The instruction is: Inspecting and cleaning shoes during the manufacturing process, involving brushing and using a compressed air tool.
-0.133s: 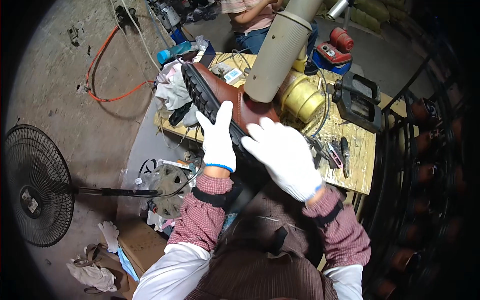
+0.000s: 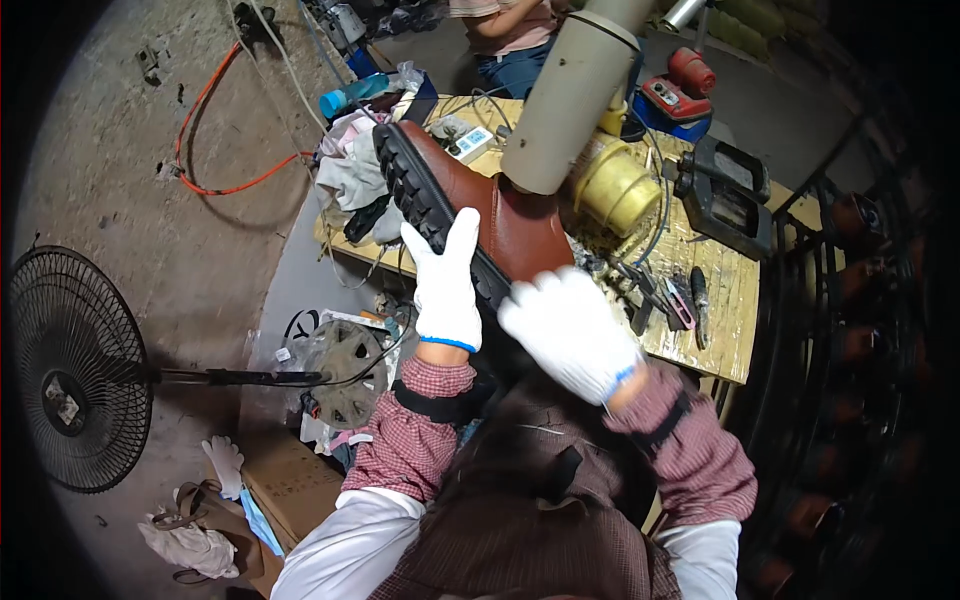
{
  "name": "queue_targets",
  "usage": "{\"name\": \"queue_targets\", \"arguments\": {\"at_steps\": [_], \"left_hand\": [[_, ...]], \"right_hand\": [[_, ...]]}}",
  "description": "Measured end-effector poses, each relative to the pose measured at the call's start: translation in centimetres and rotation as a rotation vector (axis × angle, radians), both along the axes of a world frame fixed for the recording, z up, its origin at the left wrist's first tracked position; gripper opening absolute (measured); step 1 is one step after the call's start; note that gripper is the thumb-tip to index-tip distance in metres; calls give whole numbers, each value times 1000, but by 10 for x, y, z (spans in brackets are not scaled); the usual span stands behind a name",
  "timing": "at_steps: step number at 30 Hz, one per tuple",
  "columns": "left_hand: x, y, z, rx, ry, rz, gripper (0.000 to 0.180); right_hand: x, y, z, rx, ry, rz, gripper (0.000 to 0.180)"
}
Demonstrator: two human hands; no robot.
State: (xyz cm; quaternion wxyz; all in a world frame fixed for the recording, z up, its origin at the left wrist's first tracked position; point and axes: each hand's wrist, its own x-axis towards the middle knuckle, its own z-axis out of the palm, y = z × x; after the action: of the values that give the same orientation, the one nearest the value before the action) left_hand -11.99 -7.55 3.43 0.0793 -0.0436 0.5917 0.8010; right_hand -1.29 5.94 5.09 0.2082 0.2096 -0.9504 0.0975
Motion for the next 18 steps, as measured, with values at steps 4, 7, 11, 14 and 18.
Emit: {"name": "queue_targets", "arguments": {"at_steps": [4, 7, 11, 14, 18], "left_hand": [[-34, 2, -2, 114, 10, 36, 113], [-48, 4, -7, 104, 32, -9, 107], [-41, -2, -13, 76, -24, -5, 106], [-11, -40, -52, 269, -139, -165, 73], [83, -70, -53, 494, -450, -554, 84]], "right_hand": [[70, 30, -48, -2, -1010, 106, 14], [130, 40, -86, -291, -775, -110, 15], [159, 37, -66, -664, -537, -428, 51], [156, 33, -47, -664, -428, -455, 73], [158, 15, -36, -598, -436, -178, 90]]}}
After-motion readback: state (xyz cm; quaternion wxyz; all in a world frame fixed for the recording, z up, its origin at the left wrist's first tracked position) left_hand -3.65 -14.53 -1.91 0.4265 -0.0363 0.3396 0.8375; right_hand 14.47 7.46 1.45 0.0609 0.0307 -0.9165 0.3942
